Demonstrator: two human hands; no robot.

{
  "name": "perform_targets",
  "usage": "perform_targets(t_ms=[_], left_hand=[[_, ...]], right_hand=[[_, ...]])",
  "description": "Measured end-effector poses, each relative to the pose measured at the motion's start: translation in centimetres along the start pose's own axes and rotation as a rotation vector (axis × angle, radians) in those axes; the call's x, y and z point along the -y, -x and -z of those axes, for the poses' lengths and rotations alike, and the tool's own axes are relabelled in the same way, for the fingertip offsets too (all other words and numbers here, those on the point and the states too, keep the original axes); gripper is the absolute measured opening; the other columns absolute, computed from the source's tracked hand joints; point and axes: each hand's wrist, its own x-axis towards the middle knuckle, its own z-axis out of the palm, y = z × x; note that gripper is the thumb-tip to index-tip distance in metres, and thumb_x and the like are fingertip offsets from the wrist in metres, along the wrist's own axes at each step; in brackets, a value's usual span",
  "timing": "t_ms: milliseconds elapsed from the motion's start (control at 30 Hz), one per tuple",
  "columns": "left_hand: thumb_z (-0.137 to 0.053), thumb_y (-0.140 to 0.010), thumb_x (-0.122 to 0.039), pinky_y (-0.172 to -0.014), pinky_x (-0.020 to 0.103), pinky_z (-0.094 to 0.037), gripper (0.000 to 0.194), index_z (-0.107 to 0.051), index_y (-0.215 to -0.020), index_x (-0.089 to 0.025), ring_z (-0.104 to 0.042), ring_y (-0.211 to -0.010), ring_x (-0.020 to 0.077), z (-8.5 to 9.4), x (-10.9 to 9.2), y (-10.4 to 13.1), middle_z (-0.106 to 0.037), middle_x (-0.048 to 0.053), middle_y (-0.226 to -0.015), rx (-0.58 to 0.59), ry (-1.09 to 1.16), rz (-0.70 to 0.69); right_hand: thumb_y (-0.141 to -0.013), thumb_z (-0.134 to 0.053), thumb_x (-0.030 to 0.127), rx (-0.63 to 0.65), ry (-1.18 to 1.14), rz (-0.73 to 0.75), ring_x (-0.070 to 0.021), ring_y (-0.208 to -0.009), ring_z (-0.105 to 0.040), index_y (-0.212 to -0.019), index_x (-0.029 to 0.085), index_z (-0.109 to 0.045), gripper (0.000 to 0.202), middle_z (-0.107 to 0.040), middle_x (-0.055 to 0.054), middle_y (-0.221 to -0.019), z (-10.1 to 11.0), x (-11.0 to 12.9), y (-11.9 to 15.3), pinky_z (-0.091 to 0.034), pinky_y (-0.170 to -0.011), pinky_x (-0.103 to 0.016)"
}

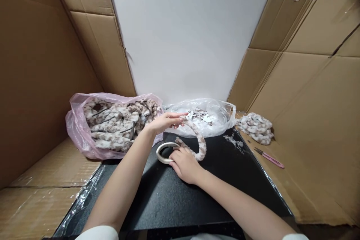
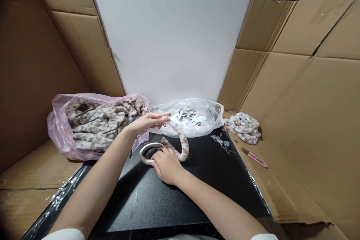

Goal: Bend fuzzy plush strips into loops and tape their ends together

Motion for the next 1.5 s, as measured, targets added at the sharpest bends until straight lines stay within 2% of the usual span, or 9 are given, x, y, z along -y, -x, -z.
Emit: perform_targets(t_ms=[133,367,533,700,900,1033,1167,1300,1500], left_hand=[[-0.069,-0.073,-0.029,-0.055,0.023,-0.03,0.053,-0.061,-0.124,-0.018,-0.039,-0.057,0.0068,0.3,1.0,-0.3,-0.066,0.003,-0.078,0.048,0.078,0.003],[-0.06,-0.076,-0.023,-0.054,0.022,-0.03,0.026,-0.073,-0.098,-0.015,-0.039,-0.058,0.0081,-0.7,1.0,-0.5,-0.053,0.0,-0.066,0.246,-0.029,0.041],[-0.054,-0.083,-0.037,-0.057,0.022,-0.036,0.031,-0.073,-0.093,-0.015,-0.042,-0.06,0.0101,-2.7,0.3,-0.3,-0.052,0.0,-0.067,0.38,-0.071,0.15],[-0.059,-0.08,-0.053,-0.072,0.026,-0.044,0.044,-0.071,-0.097,-0.014,-0.055,-0.078,0.0167,-3.8,0.2,-0.3,-0.065,0.006,-0.085,0.505,-0.151,0.103],[-0.064,-0.081,-0.039,-0.096,0.031,-0.04,0.031,-0.07,-0.103,-0.017,-0.059,-0.101,0.0204,-4.9,-0.1,-0.4,-0.069,0.007,-0.102,0.624,-0.16,-0.016],[-0.065,-0.081,-0.038,-0.093,0.031,-0.043,0.029,-0.071,-0.1,-0.016,-0.061,-0.097,0.0194,-5.2,0.0,-0.4,-0.069,0.007,-0.099,0.606,-0.145,-0.017],[-0.066,-0.08,-0.038,-0.08,0.026,-0.046,0.027,-0.07,-0.092,-0.014,-0.061,-0.081,0.0155,-5.1,0.3,-0.6,-0.068,0.005,-0.087,0.509,-0.121,0.018],[-0.065,-0.08,-0.042,-0.065,0.022,-0.043,0.03,-0.068,-0.085,-0.013,-0.055,-0.066,0.0109,-5.2,0.8,-0.8,-0.063,0.001,-0.074,0.406,-0.123,0.101],[-0.064,-0.08,-0.045,-0.058,0.022,-0.039,0.031,-0.065,-0.08,-0.013,-0.05,-0.061,0.0097,-5.9,1.0,-0.9,-0.057,0.0,-0.068,0.363,-0.089,0.16]], right_hand=[[-0.093,-0.043,0.025,-0.028,-0.369,-0.024,-0.0164,-0.077,-0.056,-0.095,0.018,-0.058,0.016,-0.062,-0.003,-0.084,2.8,0.2,1.0,-0.044,-0.074,-0.03],[-0.091,-0.045,0.038,-0.213,-0.75,-0.158,-0.0124,-0.064,-0.047,-0.083,0.018,-0.06,0.026,-0.054,0.0,-0.072,5.6,-1.4,2.7,-0.036,-0.061,-0.025],[-0.085,-0.052,0.044,-0.446,-1.25,-0.347,-0.0094,-0.048,-0.035,-0.076,0.018,-0.058,0.028,-0.044,0.004,-0.055,5.4,-2.2,3.0,-0.028,-0.048,-0.022],[-0.077,-0.06,0.038,-0.699,-1.719,-0.53,-0.0076,-0.043,-0.03,-0.067,0.019,-0.053,0.023,-0.031,0.008,-0.048,6.6,-3.5,2.6,-0.042,-0.053,-0.024],[-0.083,-0.051,0.039,-0.603,-1.847,-0.623,-0.0096,-0.038,-0.027,-0.066,0.021,-0.05,0.025,-0.028,0.008,-0.046,6.9,-4.7,2.6,-0.045,-0.05,-0.027],[-0.085,-0.05,0.041,-0.574,-1.941,-0.737,-0.0141,-0.047,-0.047,-0.07,0.021,-0.052,0.025,-0.043,0.005,-0.048,5.9,-4.9,2.4,-0.049,-0.057,-0.031],[-0.083,-0.052,0.04,-0.598,-1.802,-0.777,-0.0169,-0.063,-0.059,-0.082,0.02,-0.056,0.021,-0.061,0.0,-0.067,4.5,-4.9,2.2,-0.05,-0.061,-0.03],[-0.077,-0.062,0.038,-0.699,-1.331,-0.613,-0.02,-0.095,-0.061,-0.104,0.022,-0.053,0.033,-0.064,-0.004,-0.102,3.6,-4.9,2.8,-0.05,-0.083,-0.032],[-0.062,-0.077,0.046,-0.546,-0.584,-0.336,-0.0331,-0.142,-0.016,-0.145,0.02,-0.007,0.112,-0.017,-0.018,-0.151,4.0,-4.5,4.0,-0.022,-0.112,-0.051]])
